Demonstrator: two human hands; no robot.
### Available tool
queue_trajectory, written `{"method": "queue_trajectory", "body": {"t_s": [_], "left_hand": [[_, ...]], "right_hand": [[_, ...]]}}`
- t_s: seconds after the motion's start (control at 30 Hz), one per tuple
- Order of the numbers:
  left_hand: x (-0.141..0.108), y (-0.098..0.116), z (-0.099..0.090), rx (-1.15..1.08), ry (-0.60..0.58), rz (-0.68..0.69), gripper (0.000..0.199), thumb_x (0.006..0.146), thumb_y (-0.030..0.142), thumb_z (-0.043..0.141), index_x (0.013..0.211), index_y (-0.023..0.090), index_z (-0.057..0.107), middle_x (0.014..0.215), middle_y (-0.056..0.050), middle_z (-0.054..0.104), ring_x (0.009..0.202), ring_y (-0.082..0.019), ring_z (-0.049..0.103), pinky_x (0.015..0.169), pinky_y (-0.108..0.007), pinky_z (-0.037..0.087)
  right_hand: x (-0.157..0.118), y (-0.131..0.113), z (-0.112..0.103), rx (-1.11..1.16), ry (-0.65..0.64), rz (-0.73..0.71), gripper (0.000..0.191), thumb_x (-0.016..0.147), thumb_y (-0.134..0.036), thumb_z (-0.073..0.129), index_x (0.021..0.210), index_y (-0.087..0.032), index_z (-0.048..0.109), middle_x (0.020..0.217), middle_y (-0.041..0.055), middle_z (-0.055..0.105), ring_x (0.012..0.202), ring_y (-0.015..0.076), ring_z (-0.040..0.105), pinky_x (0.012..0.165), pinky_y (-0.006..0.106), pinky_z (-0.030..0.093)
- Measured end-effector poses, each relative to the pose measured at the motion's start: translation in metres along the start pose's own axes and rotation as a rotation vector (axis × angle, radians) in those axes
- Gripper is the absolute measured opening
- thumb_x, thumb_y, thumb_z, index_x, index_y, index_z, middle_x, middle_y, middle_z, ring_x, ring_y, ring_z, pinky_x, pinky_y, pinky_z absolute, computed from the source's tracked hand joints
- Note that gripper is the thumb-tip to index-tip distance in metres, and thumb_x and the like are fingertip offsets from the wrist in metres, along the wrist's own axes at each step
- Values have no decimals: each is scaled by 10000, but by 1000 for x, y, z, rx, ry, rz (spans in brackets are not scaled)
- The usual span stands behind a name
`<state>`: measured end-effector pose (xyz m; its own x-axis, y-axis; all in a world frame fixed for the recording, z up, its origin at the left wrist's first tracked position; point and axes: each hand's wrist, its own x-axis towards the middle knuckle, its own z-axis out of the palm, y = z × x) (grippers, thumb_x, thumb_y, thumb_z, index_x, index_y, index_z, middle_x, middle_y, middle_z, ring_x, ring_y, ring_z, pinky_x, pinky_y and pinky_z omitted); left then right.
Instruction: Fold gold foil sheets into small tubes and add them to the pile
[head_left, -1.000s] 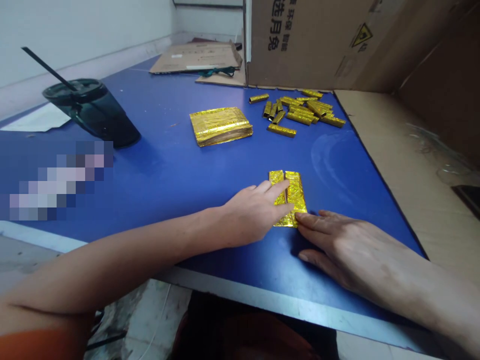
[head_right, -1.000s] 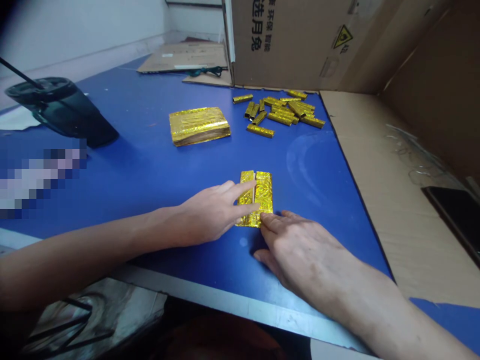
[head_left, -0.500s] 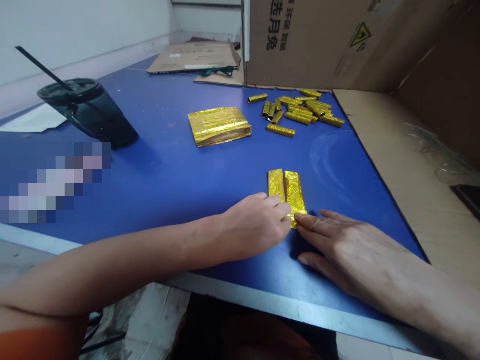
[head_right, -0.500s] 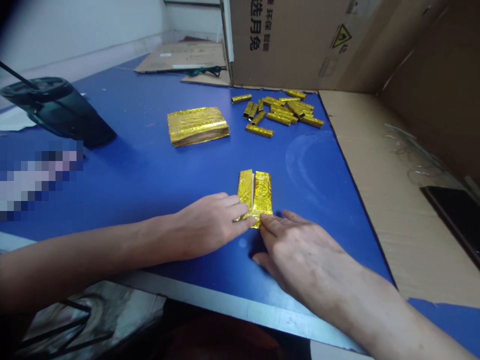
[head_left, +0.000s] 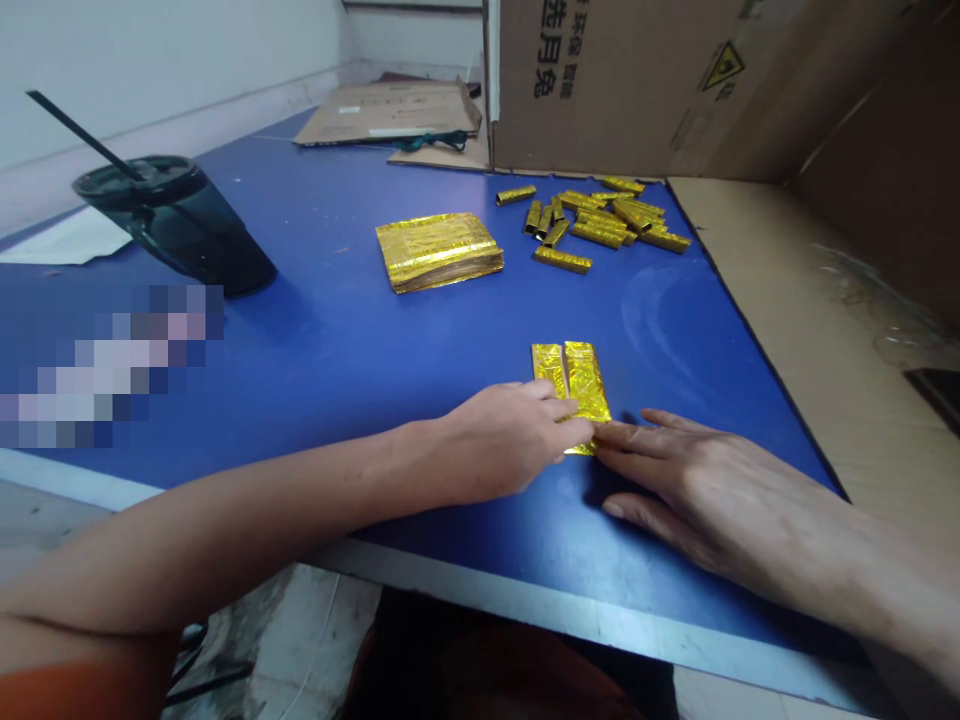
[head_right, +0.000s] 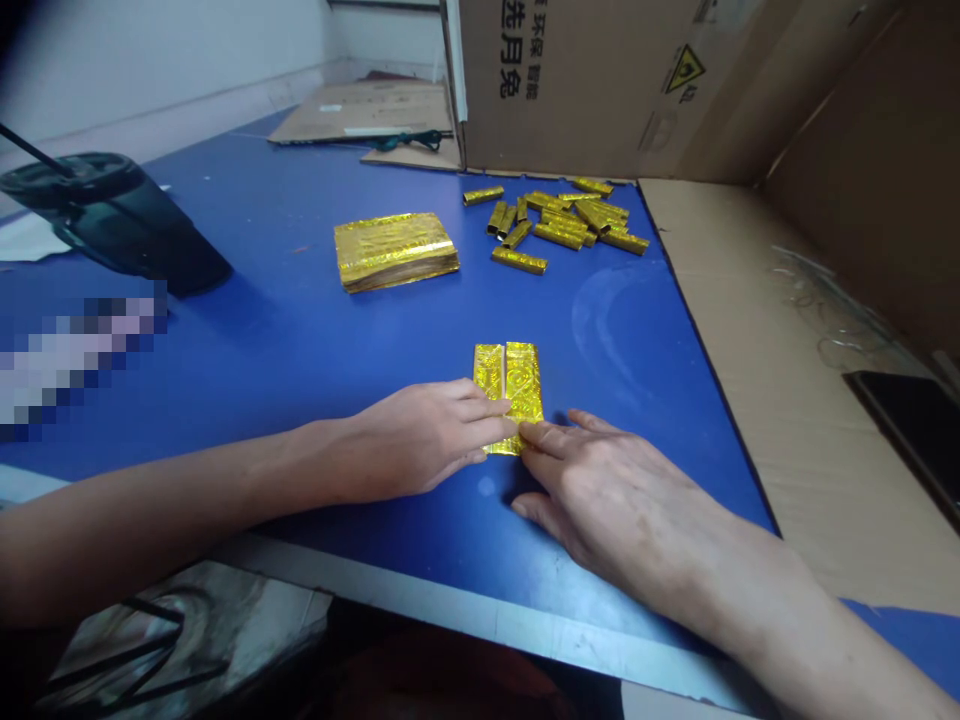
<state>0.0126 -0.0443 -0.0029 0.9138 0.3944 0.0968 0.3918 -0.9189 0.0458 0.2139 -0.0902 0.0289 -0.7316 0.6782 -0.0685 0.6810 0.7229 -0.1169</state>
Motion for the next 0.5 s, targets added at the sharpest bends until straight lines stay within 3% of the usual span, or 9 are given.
{"method": "queue_trajectory", "body": {"t_s": [0.2,0.37,0.5], "left_hand": [[1,0,-4,27,-50,-21,290,853,211,435,1115,158,546,1048,-76,592,946,-221,501,772,-323,415],[1,0,-4,36,-64,-26,300,846,206,450,1129,170,543,1080,-75,581,966,-224,496,767,-317,413],[1,0,-2,47,-38,-18,303,847,210,455,1135,169,540,1081,-79,587,973,-215,494,770,-306,410]], "right_hand": [[3,10,2,-7,72,-22,235,874,-300,425,1023,-232,592,1072,37,638,942,184,604,868,375,452],[12,25,9,-39,103,270,192,833,-282,476,945,-210,614,894,46,635,757,179,608,622,305,476],[19,28,11,106,60,426,157,802,-292,509,901,-205,594,792,12,632,635,142,576,542,261,428]]}}
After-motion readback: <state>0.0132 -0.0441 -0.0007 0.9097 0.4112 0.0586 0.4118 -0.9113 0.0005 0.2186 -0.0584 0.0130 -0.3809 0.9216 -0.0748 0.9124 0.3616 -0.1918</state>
